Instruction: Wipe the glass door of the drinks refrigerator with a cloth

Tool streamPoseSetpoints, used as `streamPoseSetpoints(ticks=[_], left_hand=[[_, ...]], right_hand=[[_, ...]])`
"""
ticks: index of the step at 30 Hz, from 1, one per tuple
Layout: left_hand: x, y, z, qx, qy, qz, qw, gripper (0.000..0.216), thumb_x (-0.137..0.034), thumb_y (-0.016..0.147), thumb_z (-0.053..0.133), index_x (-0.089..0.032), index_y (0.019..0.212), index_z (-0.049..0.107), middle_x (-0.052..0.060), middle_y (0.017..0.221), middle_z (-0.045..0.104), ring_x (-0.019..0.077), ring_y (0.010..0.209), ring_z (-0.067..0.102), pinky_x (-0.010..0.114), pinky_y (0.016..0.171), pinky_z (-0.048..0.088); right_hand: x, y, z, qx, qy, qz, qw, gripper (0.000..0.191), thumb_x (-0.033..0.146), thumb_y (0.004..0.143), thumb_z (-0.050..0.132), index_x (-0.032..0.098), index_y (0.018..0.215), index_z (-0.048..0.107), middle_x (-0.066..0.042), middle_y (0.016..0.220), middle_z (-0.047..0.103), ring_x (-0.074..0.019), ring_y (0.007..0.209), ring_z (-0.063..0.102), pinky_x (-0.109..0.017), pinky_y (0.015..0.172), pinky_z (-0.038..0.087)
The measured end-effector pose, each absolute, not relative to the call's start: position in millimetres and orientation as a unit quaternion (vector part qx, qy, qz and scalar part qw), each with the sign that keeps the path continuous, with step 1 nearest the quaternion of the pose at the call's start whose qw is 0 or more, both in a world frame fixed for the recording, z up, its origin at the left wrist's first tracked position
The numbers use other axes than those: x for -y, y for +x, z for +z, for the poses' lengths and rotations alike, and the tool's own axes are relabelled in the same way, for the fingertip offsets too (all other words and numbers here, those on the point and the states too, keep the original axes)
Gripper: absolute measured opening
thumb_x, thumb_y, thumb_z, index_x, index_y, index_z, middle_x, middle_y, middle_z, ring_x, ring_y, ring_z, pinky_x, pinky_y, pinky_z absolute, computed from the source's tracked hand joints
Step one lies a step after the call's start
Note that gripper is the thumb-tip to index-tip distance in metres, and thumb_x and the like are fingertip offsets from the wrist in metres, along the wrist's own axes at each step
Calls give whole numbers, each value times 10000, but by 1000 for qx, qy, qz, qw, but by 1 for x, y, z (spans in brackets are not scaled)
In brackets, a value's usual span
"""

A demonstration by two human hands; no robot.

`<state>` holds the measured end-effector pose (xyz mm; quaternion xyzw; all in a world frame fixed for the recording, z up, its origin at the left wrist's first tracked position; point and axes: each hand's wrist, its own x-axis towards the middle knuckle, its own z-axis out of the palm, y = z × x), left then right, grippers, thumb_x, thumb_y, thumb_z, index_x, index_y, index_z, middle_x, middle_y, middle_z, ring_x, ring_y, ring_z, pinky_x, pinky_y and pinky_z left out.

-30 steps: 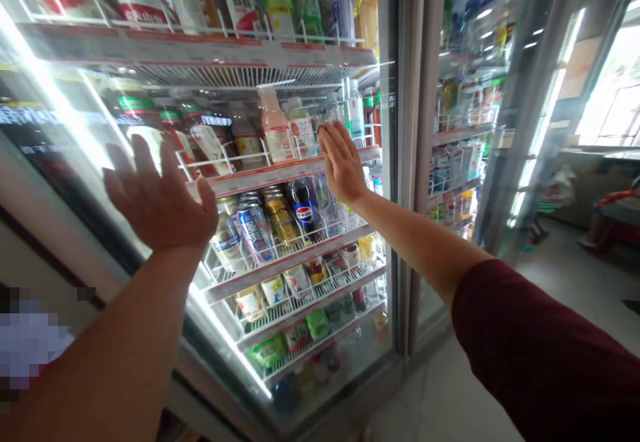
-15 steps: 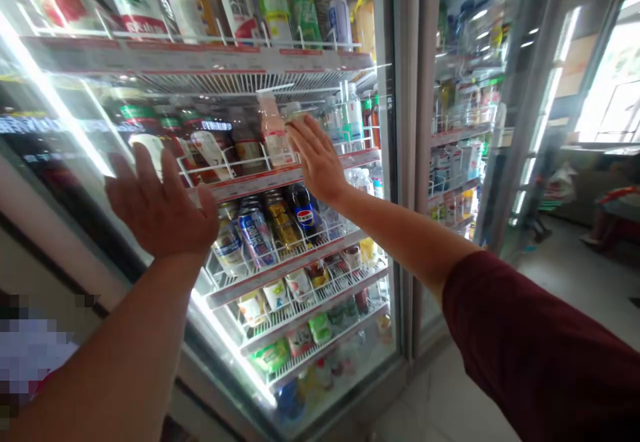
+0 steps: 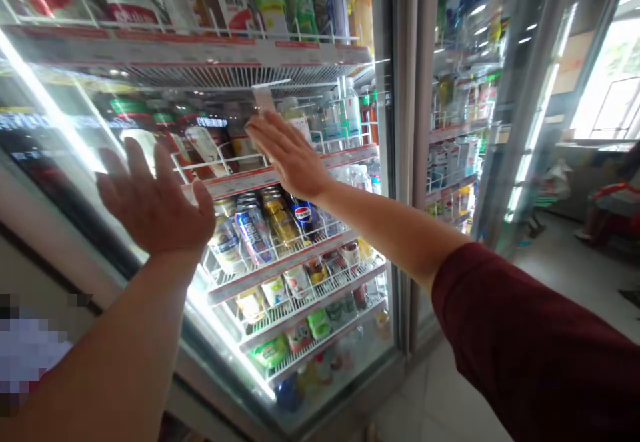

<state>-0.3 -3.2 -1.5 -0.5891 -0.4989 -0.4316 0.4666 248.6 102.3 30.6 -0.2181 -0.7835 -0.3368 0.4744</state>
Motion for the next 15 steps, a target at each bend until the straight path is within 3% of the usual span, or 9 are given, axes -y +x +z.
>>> streamPoseSetpoints(ticks=[4,11,13,15], left_hand=[[0,-2,-3,488,-581,-423,495,819,-464,1033,492,-249,1752,164,112,1837,138,351,1713,18,694,1354,69],[1,-1,-2,487,-592,-445,464,832,-502,1022,508,-290,1752,170,74,1840,134,352,1714,4,726,1344,40],[1,-2,-2,483,-595,-446,462,835,-500,1015,515,-261,1748,195,82,1839,134,361,1713,3,730,1342,31],[-1,-3,-2,476,-594,-447,471,839,-488,1008,523,-240,1745,208,90,1837,141,373,1711,11,738,1337,35]], right_hand=[[-90,251,12,824,-173,-385,378,679,180,1055,332,310,1720,291,64,1795,355,-159,1707,132,-445,1402,102],[-146,282,33,741,-222,-251,581,669,258,1093,281,238,1756,192,-41,1807,330,-262,1714,113,-559,1401,133],[-143,282,21,739,-227,-239,588,669,218,1086,268,231,1753,214,-51,1799,348,-254,1714,118,-552,1406,139],[-128,278,2,775,-209,-263,536,686,156,1070,270,260,1748,239,-21,1789,372,-212,1709,142,-512,1412,148]])
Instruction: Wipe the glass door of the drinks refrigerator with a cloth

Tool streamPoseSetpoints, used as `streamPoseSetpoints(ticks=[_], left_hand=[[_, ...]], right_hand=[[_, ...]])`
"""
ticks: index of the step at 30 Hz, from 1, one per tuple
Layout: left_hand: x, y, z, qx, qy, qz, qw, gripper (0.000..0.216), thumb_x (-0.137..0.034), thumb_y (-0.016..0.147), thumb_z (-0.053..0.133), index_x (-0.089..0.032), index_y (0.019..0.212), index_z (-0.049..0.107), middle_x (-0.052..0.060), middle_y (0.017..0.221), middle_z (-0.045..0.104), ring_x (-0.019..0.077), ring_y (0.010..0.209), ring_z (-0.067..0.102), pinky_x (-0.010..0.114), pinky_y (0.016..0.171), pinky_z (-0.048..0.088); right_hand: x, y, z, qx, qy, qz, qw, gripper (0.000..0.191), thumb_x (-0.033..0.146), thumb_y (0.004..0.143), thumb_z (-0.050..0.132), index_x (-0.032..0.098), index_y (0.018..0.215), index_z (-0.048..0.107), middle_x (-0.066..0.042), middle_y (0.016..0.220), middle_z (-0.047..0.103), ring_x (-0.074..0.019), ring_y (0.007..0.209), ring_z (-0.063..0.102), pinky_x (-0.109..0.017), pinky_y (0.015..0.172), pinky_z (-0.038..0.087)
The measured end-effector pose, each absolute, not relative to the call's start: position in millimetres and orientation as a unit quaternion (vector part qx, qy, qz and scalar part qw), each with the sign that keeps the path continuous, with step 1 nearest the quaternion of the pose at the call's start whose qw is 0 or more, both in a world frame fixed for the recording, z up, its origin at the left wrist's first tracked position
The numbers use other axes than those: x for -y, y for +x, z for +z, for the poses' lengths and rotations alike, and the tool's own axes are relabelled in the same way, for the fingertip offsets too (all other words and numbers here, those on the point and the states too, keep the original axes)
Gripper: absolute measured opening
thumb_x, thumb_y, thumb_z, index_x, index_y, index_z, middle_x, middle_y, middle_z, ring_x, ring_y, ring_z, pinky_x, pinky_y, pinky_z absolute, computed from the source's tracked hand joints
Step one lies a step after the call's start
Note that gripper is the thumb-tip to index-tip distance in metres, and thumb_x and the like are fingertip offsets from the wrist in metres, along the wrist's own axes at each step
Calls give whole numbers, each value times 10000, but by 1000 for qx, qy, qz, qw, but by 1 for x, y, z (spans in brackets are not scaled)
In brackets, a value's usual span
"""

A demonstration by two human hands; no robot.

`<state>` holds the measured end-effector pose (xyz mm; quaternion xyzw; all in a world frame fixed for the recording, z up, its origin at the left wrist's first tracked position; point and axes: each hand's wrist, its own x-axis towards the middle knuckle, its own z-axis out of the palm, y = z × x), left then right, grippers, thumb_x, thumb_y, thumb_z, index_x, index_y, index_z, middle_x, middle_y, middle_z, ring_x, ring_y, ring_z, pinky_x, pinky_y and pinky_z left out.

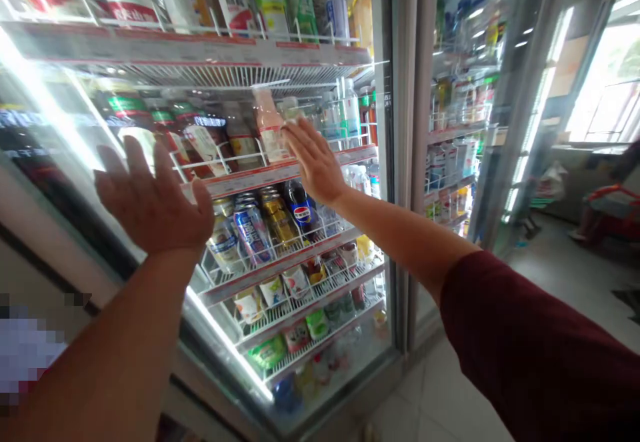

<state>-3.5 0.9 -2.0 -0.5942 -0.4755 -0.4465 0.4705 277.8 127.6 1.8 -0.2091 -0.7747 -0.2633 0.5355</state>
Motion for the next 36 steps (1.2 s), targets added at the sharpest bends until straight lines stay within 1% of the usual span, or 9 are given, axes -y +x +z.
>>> streamPoseSetpoints(ticks=[3,5,10,12,18,25,27,32,36], left_hand=[[-4,-7,-3,473,-587,-433,495,849,-462,1007,522,-269,1752,164,73,1842,121,359,1712,12,726,1342,65],[-5,-8,-4,474,-585,-422,504,858,-449,1008,519,-291,1756,129,65,1845,106,334,1715,-1,704,1353,72],[-2,-8,-3,487,-587,-424,489,859,-453,1012,526,-286,1756,130,79,1844,109,340,1714,-14,703,1358,46],[-1,-8,-3,494,-590,-413,487,871,-445,1018,533,-285,1758,103,82,1847,81,338,1714,-32,700,1361,37],[-1,-6,-3,482,-580,-412,511,845,-437,1025,513,-246,1755,133,96,1842,117,334,1715,-1,676,1364,68],[0,-10,-2,495,-590,-401,496,887,-415,1010,547,-247,1759,100,91,1848,57,381,1708,-11,727,1340,65],[0,-10,-2,494,-593,-401,494,904,-409,1003,562,-261,1760,89,84,1848,55,371,1710,-23,723,1344,63],[1,-8,-2,490,-603,-431,460,916,-439,970,597,-262,1754,156,89,1844,95,384,1708,-22,743,1339,20],[2,-6,-1,484,-603,-420,475,912,-429,979,580,-265,1756,132,86,1846,86,372,1709,-25,733,1343,37]], right_hand=[[-105,276,-22,852,-133,-318,394,706,97,1062,284,336,1726,299,62,1762,418,-122,1686,213,-409,1414,159],[-103,281,-24,863,-113,-328,367,702,89,1064,289,362,1709,338,85,1749,434,-99,1676,240,-384,1413,166],[-134,300,-10,767,-200,-266,548,692,95,1069,251,311,1723,320,27,1750,442,-172,1692,220,-490,1408,226],[-140,302,-19,748,-202,-258,577,671,111,1080,248,298,1718,337,16,1735,469,-179,1693,221,-489,1403,254],[-137,316,-59,812,-112,-289,494,600,165,1119,314,365,1675,418,55,1661,567,-143,1646,349,-424,1392,302],[-162,354,-53,726,-204,-251,607,644,163,1109,272,338,1728,302,11,1714,491,-215,1680,281,-527,1400,297],[-159,357,-62,737,-204,-251,594,632,184,1111,290,327,1726,313,5,1718,488,-218,1685,268,-515,1403,293],[-154,371,-77,809,-187,-261,493,632,165,1092,315,350,1691,396,23,1680,544,-197,1657,339,-496,1402,291],[-166,390,-74,737,-276,-235,571,674,155,1080,279,309,1735,297,-13,1740,456,-258,1681,279,-570,1403,265]])
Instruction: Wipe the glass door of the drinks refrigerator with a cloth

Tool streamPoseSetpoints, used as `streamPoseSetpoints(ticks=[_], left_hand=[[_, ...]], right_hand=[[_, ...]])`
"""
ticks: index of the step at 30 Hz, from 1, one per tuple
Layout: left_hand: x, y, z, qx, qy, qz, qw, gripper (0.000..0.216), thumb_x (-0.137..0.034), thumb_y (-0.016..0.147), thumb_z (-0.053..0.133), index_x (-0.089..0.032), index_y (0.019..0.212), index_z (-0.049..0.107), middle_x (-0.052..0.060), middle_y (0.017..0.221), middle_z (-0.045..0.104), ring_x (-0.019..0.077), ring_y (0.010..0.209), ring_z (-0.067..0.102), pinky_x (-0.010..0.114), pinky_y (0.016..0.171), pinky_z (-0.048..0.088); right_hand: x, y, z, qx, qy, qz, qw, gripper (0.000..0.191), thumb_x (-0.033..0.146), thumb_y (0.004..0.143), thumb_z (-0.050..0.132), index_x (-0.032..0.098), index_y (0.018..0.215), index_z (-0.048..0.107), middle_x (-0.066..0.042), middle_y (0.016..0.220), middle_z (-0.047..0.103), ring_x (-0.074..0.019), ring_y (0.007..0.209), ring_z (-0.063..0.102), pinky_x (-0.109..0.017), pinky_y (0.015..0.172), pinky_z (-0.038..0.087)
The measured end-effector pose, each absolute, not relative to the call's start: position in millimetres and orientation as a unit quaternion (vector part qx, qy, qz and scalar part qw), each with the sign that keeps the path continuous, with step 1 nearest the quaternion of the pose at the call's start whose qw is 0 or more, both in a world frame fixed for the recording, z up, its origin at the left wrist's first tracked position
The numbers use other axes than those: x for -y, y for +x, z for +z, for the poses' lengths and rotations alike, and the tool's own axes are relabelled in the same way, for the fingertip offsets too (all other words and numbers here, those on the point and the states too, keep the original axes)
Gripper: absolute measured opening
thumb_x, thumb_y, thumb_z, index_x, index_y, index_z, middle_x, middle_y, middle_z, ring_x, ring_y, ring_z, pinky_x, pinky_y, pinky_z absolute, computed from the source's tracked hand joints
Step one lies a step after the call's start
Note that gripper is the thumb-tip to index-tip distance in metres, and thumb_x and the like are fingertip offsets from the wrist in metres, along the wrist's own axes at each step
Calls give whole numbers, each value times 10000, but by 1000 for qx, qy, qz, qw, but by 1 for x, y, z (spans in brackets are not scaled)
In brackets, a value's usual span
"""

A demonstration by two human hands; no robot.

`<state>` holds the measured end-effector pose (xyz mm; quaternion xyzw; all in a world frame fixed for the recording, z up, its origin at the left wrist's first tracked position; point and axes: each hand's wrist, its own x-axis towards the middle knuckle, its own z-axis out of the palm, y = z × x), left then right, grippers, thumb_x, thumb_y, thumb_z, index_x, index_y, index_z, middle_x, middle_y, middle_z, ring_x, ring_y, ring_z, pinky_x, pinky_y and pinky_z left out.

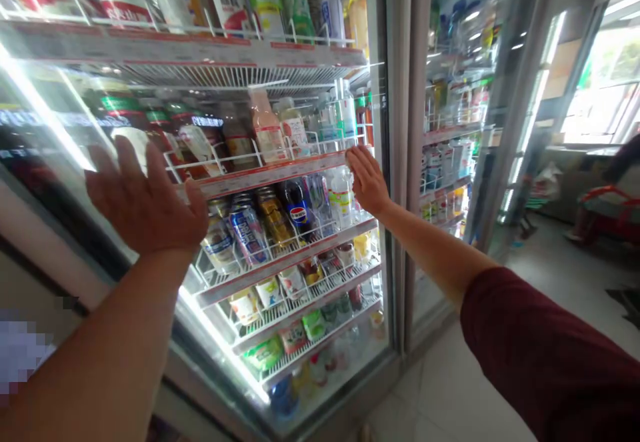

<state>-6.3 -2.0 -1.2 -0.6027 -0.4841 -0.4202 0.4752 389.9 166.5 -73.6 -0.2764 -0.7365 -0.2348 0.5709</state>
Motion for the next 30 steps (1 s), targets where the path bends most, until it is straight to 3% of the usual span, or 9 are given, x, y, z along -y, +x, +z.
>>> streamPoseSetpoints(ticks=[4,9,12,16,19,23,30], left_hand=[[1,-8,-1,484,-607,-431,461,913,-463,976,588,-279,1753,145,79,1846,88,378,1708,-30,752,1336,18],[-2,-13,-2,492,-599,-409,482,925,-450,996,573,-287,1758,75,72,1850,49,335,1712,-62,706,1358,27],[-2,-14,-2,495,-594,-395,497,929,-416,1003,564,-294,1759,38,60,1852,23,326,1712,-70,695,1361,45],[-2,-12,-2,490,-595,-397,498,931,-405,990,572,-274,1760,64,74,1851,43,360,1710,-43,719,1347,52],[-1,-11,-2,487,-598,-410,488,921,-400,975,575,-257,1758,111,91,1847,76,380,1708,-21,746,1333,51],[-1,-11,-1,496,-598,-405,482,931,-419,980,569,-292,1759,75,63,1851,40,362,1710,-48,733,1340,51],[3,-6,-2,486,-601,-414,480,885,-439,1010,538,-287,1758,91,73,1850,56,371,1710,-27,740,1339,36]], right_hand=[[-166,387,-99,708,-302,-219,599,671,181,1087,269,254,1754,233,-56,1768,403,-270,1703,200,-579,1402,268],[-148,379,-137,820,-207,-253,469,647,154,1086,338,308,1714,344,-24,1681,543,-215,1665,316,-527,1382,333],[-152,383,-128,793,-233,-257,500,690,118,1066,346,323,1724,318,-18,1695,524,-221,1656,336,-538,1384,326],[-155,373,-111,718,-280,-234,592,702,139,1081,317,293,1757,208,-40,1757,425,-246,1693,226,-554,1391,314],[-142,355,-113,758,-253,-228,556,683,141,1094,318,300,1752,228,-24,1742,452,-223,1696,213,-520,1399,306],[-124,337,-107,837,-201,-233,452,666,133,1102,360,378,1719,306,54,1695,520,-177,1657,327,-473,1398,310],[-117,316,-68,770,-268,-229,532,688,99,1096,300,303,1750,230,5,1757,426,-189,1698,195,-462,1416,253]])
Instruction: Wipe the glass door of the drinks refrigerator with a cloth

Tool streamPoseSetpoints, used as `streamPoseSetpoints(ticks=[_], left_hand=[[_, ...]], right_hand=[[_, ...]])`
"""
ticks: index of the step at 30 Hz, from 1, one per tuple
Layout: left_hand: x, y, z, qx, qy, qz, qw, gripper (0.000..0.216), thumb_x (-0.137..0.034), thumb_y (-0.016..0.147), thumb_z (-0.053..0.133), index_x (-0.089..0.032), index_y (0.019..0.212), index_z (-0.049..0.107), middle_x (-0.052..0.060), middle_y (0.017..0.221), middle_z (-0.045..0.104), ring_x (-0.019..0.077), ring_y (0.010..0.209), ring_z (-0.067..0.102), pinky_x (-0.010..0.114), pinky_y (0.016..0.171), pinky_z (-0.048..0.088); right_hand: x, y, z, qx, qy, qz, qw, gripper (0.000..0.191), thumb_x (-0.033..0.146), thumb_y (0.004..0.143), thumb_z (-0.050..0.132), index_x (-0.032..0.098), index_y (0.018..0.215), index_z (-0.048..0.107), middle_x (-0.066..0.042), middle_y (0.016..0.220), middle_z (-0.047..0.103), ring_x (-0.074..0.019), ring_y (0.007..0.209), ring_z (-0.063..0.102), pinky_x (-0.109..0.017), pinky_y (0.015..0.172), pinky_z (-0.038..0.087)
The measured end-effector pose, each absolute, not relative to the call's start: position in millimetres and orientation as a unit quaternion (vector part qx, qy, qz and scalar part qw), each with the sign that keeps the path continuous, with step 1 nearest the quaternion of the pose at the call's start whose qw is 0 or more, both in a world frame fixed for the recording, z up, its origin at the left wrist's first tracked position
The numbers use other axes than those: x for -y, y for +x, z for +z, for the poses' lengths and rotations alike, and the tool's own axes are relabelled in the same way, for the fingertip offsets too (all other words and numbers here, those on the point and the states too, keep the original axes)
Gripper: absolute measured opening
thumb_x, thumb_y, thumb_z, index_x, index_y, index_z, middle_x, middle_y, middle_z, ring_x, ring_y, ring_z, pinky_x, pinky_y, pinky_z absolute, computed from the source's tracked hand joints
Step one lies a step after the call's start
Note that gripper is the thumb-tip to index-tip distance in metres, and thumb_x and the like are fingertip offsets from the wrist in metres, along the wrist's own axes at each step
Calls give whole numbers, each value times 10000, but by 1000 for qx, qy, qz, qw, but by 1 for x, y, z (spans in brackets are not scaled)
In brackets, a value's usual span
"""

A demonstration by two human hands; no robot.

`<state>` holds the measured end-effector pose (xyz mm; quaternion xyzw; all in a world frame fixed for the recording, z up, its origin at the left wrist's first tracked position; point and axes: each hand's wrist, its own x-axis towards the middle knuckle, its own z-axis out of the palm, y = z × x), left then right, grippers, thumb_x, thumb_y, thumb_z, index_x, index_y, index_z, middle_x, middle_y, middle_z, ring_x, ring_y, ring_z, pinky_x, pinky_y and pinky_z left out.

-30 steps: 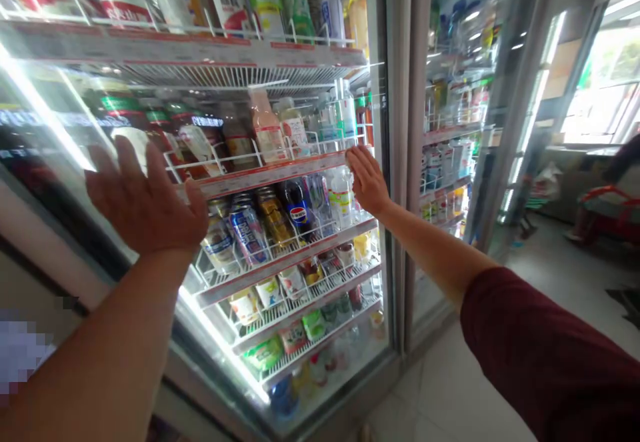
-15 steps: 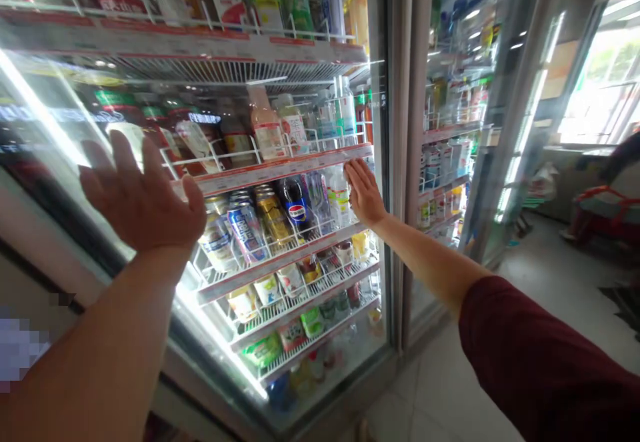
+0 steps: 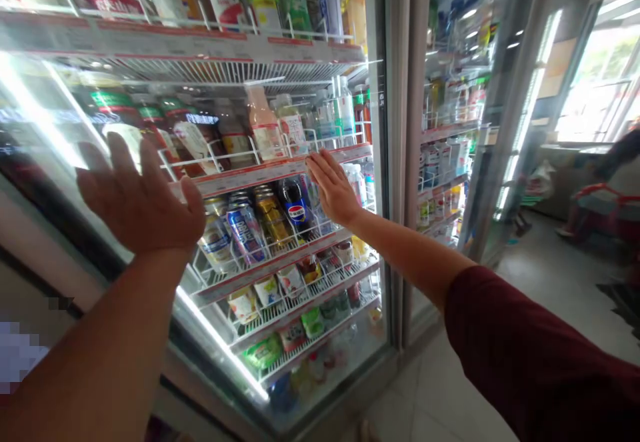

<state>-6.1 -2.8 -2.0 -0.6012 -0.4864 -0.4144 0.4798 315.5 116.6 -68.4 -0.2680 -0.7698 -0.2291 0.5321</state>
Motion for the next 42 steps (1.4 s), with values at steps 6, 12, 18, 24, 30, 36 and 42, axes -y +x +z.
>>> streamPoseSetpoints(ticks=[6,12,18,24,30,36,42], left_hand=[[3,-6,-2,483,-601,-413,485,893,-440,1019,535,-338,1758,45,50,1851,45,358,1712,-34,750,1335,50],[2,-1,-3,481,-587,-426,493,824,-458,1039,494,-283,1756,128,73,1845,109,355,1712,1,709,1348,74],[0,-3,-3,477,-595,-429,484,843,-464,1031,516,-282,1757,128,86,1844,109,360,1712,-3,717,1346,41],[-4,-6,-5,478,-568,-423,519,831,-447,1023,496,-295,1755,132,70,1841,134,329,1716,25,701,1355,103],[-5,-5,-5,475,-572,-427,515,843,-448,1015,512,-319,1754,128,56,1843,131,316,1716,25,681,1362,87],[-6,-8,-5,467,-577,-427,516,827,-443,1022,493,-278,1754,145,77,1841,138,333,1714,22,693,1351,88],[-5,-7,-5,468,-578,-427,514,837,-445,1026,513,-290,1755,133,76,1842,130,324,1715,15,677,1360,80]], right_hand=[[-101,299,-70,861,-174,-268,396,733,64,1061,357,386,1717,305,82,1736,449,-132,1671,268,-423,1410,246],[-98,279,-41,793,-240,-270,492,704,42,1055,316,299,1708,362,39,1752,436,-154,1695,193,-424,1420,204],[-89,273,-47,851,-183,-294,395,723,34,1040,333,330,1698,377,62,1755,429,-139,1685,231,-396,1418,185],[-102,272,-28,783,-240,-248,518,766,75,1048,321,328,1758,186,29,1774,398,-196,1703,187,-486,1419,200],[-92,260,-46,813,-239,-276,455,750,92,1046,364,322,1748,241,37,1783,381,-191,1707,166,-449,1421,189],[-89,262,-21,820,-232,-306,425,706,90,1042,363,287,1719,327,32,1789,372,-175,1706,169,-410,1417,156],[-95,247,7,768,-256,-263,525,767,129,1023,360,243,1757,171,-20,1804,336,-264,1719,106,-543,1411,140]])
